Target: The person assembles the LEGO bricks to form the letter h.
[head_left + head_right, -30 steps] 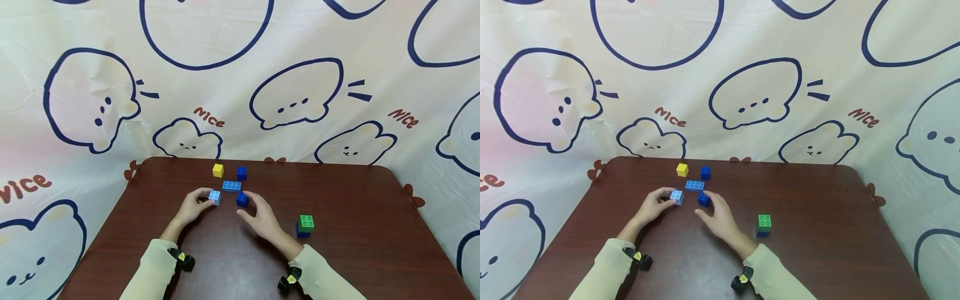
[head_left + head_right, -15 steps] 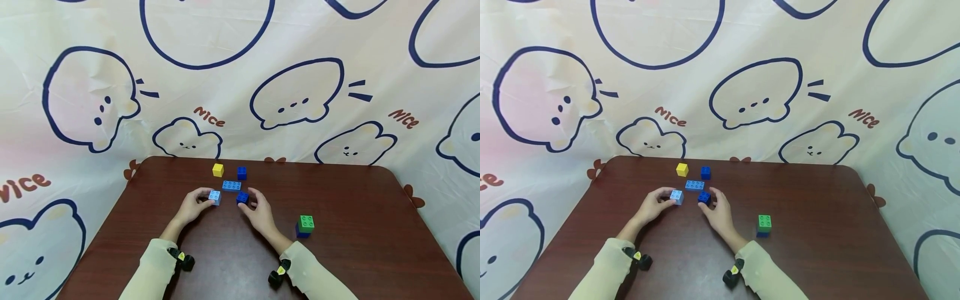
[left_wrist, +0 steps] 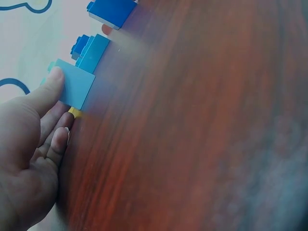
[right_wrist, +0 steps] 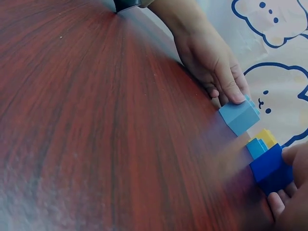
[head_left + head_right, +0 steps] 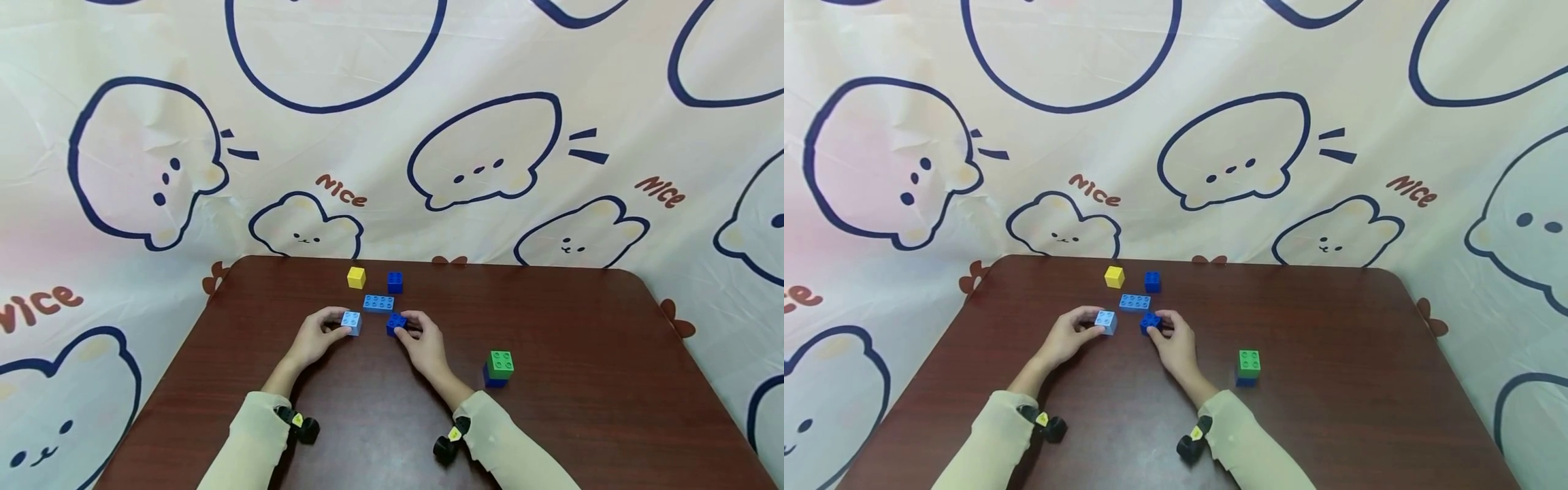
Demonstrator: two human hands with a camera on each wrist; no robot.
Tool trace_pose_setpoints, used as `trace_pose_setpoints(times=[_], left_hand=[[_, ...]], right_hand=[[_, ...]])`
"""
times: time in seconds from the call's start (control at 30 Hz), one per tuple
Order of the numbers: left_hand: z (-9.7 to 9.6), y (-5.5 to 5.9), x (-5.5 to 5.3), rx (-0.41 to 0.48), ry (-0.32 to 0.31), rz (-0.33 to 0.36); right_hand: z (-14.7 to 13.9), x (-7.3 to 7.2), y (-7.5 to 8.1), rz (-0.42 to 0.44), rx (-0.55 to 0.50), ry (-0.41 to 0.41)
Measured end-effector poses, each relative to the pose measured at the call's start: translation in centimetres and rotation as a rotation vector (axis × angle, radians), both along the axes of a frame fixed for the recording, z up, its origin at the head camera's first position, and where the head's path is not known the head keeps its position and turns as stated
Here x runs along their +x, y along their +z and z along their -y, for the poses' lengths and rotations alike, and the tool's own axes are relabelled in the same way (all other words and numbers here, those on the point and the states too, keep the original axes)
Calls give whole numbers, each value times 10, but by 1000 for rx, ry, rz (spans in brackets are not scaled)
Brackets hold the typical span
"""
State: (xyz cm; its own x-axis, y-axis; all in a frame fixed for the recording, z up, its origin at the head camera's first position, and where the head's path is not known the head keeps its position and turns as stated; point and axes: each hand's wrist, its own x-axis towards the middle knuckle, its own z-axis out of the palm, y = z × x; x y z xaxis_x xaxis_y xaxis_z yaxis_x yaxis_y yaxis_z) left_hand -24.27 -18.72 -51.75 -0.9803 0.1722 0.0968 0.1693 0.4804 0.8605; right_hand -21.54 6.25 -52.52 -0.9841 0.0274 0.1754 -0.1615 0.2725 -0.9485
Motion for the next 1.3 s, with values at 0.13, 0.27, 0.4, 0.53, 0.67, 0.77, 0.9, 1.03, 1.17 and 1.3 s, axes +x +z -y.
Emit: trace_pose_setpoints(times=[0.13,0.27,0.4,0.53,0.67,0.77,0.9,1.03,1.17,1.3], left_hand=[[0,1,0,-6,0,-3],[0,0,0,-7,-1,-5],[0,0,0,-5,6,-6],[-1,0,0,1,11,1],[-1,1,1,4,4,0],[-1,0,1,2,2,-3],[0,0,1,0,4,-4],[-1,0,1,-4,1,-8],[0,0,1,-5,2,-12],[1,-1,0,0,5,-14]], right_hand=[[-2,0,1,2,11,10],[-3,0,1,-4,33,29],[-5,1,1,-11,75,56],[-7,2,1,-14,97,88],[-11,3,3,-13,98,125],[-15,7,5,-9,118,159],[-21,13,6,-8,149,201],[-27,17,6,1,172,232],[-31,22,6,19,169,251],[-35,26,4,25,154,264]])
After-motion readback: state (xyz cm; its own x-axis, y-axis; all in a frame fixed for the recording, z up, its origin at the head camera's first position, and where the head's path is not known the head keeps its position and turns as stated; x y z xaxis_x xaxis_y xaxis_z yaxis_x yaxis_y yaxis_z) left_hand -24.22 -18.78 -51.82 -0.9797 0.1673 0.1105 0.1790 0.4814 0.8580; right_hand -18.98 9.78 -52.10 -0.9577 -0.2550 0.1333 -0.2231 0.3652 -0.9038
